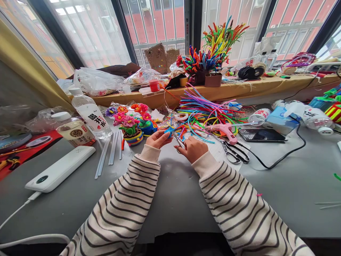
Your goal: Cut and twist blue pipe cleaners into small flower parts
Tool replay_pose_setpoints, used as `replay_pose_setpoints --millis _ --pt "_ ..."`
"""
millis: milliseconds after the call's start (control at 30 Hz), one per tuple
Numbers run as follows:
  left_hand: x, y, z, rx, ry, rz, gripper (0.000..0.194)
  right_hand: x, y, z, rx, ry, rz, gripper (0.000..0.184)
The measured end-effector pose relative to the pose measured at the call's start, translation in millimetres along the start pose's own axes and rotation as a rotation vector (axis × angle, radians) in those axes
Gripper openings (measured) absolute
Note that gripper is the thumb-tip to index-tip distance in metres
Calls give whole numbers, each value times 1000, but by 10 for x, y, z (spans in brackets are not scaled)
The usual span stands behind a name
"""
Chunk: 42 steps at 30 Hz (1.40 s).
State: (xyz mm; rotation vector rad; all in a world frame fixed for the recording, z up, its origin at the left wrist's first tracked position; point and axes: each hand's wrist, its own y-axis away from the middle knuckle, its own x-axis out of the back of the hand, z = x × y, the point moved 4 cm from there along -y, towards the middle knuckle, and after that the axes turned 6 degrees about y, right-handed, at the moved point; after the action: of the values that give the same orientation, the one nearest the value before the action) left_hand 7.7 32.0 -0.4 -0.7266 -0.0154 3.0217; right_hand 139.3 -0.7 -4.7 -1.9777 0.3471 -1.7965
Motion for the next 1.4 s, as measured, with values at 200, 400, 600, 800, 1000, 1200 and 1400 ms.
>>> replay_pose_setpoints --millis 200,400,600,800,1000,1200,1400 --pt "24 -23 -21 3 10 10 34 -8 -8 6 16 6 -7 56" --pt "31 -27 -15 13 -1 5 35 1 -6 5 25 7 -25 59" --pt "32 -18 -3 -13 2 17 35 -13 -11 23 8 -19 -15 53" --pt "15 -5 30 -77 1 2 36 -15 -2 47 -34 -58 29 53" --pt "21 -19 25 -139 -105 -60 35 1 0 26 -46 -96 32 52" --pt "11 -12 32 -232 -201 -110 31 -19 9 39 -81 -67 76 52" --pt "-19 35 87 -287 -210 -66 28 -24 -9 30 -72 -168 35 49"
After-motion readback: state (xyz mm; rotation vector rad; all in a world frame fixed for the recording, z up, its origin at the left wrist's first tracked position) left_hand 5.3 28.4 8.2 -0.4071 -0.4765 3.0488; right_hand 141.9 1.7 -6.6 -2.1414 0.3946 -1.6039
